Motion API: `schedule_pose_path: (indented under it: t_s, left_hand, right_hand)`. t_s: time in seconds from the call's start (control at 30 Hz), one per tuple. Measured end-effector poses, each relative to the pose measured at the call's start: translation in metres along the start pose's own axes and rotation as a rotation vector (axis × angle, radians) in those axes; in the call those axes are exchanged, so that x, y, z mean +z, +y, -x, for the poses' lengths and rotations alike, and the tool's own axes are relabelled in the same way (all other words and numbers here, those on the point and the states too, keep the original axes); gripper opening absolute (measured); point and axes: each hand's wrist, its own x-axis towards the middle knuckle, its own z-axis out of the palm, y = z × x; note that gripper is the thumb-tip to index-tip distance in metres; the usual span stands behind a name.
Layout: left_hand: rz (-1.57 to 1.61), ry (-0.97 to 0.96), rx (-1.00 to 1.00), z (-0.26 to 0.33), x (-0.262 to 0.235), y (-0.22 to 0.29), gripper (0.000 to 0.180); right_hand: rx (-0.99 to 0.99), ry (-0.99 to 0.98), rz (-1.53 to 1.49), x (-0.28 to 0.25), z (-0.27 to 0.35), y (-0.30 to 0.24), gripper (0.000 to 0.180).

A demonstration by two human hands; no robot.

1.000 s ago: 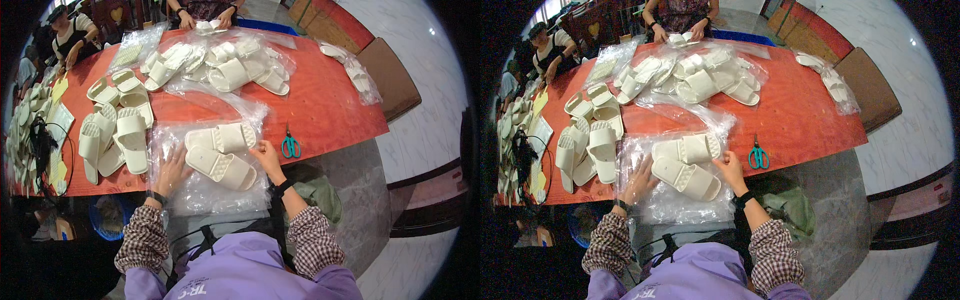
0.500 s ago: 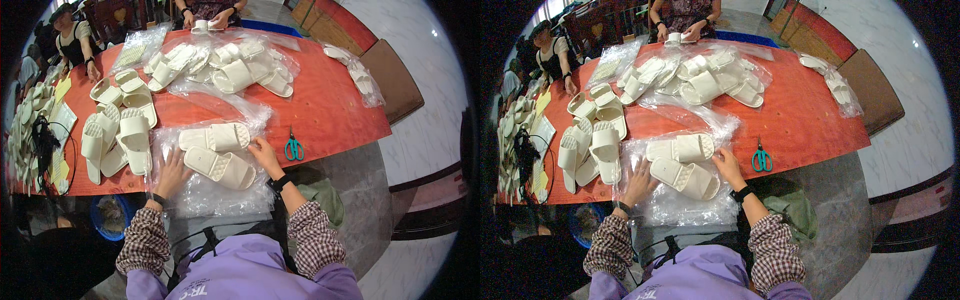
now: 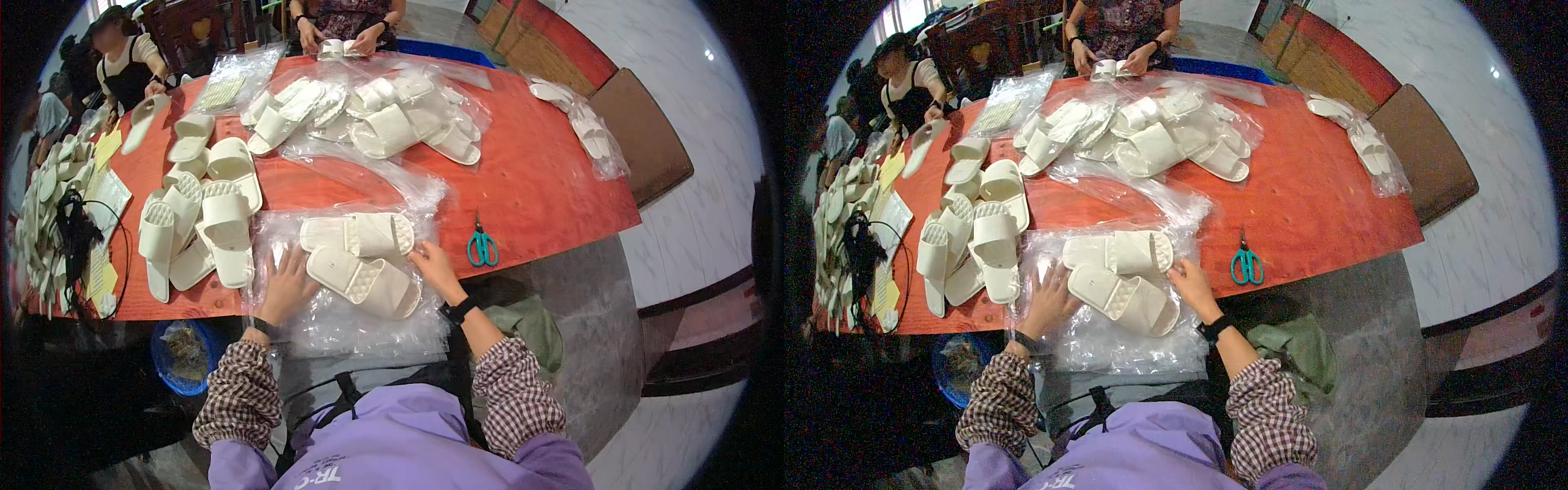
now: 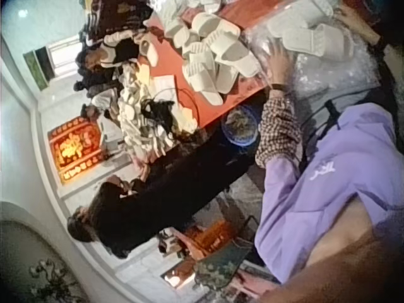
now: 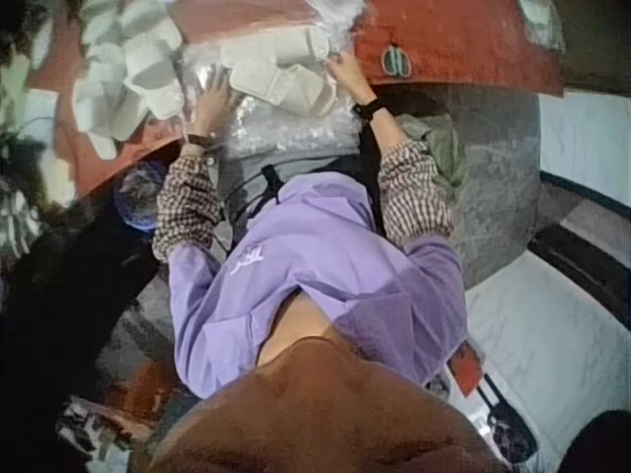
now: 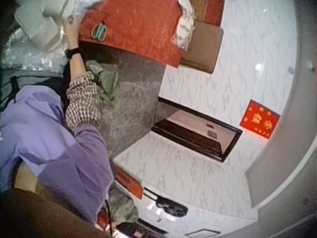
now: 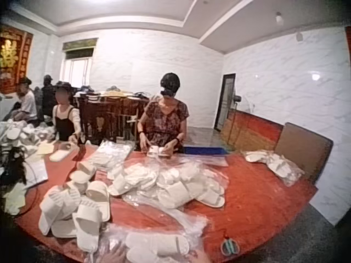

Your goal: Pairs of white slippers are being placed into plastic bags at a manufacturing station.

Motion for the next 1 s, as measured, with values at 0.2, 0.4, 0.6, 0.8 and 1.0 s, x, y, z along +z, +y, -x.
schedule_pose_path:
  t_s: [0.2, 0.4, 0.6, 0.8, 1.0]
  left_hand:
    - [-0.033, 0.118, -0.002, 0.01, 0.003, 0.002, 0.071]
    - [-0.133, 0.219, -0.013, 0.039, -0.026, -0.017, 0.048]
    - [1.146, 0.634, -0.475, 0.079, -0.081, -0.025, 0.023]
    - [0.77, -0.014, -0.438, 0.09, -0.091, 0.024, 0.04]
    - [1.056, -0.178, -0.407, 0.102, -0.05, 0.016, 0.024]
  right_hand:
    - [0.053, 0.109, -0.021, -0.013, 0.0, -0.031, 0.027]
    - [0.2, 0.111, 0.024, -0.016, -0.004, -0.021, 0.063]
    - [-0.393, 0.008, 0.291, -0.034, 0.032, -0.062, 0.078]
    - [-0.43, -0.064, 0.413, -0.013, 0.021, -0.047, 0.084]
    - [-0.38, -0.177, 0.419, -0.003, 0.014, -0.015, 0.082]
